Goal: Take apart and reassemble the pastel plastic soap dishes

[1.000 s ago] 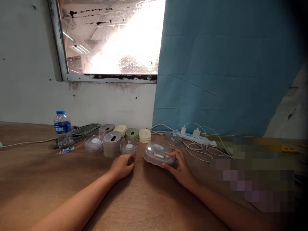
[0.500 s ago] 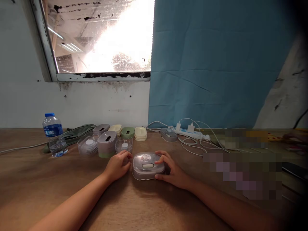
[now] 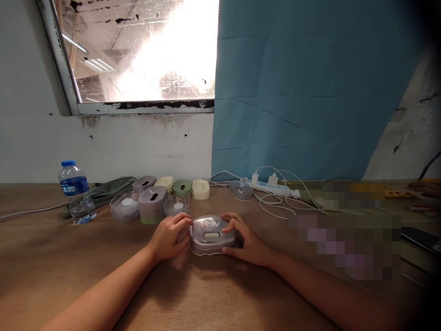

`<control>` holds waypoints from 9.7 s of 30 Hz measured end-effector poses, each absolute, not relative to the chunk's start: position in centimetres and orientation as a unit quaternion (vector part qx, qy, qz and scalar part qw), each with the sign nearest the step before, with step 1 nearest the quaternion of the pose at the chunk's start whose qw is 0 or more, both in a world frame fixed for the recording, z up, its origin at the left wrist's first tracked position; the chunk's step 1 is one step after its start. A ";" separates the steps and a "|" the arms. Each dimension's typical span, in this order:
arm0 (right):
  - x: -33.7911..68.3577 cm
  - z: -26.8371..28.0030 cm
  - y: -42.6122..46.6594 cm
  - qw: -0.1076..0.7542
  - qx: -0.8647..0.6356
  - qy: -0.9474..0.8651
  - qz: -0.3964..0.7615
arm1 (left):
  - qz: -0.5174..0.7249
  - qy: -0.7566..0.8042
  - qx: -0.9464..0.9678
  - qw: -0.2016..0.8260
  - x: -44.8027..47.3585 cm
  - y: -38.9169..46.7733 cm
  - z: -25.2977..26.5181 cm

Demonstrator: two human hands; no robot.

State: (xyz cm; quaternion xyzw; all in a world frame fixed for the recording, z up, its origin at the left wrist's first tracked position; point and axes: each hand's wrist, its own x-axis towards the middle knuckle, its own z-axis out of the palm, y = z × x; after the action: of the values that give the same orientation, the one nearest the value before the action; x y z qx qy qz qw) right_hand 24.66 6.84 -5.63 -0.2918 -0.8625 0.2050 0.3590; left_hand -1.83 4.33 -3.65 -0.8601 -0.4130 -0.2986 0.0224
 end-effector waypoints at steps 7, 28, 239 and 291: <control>24.6 -5.6 6.6 0.404 -0.259 -0.862 0.164 | -0.317 -0.363 -0.874 0.060 -1.8 4.0 -3.5; 24.3 -6.0 8.7 0.627 -0.393 -0.582 0.337 | -0.352 -0.157 -0.859 0.337 -1.6 3.7 -4.5; 25.4 -6.0 8.3 0.465 -0.235 -0.759 0.390 | -0.475 -0.362 -0.781 -0.184 -1.0 4.4 -4.0; 30.3 -5.4 12.0 0.267 -0.265 -0.916 0.138 | -0.264 -0.393 -0.873 0.114 1.8 3.8 -2.4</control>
State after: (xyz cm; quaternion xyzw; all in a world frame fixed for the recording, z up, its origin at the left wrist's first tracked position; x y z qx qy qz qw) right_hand 30.27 11.99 -5.37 -0.2646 -0.9164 0.1381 0.2666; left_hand 1.81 3.85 -2.40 -0.8733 -0.3933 -0.2639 0.1137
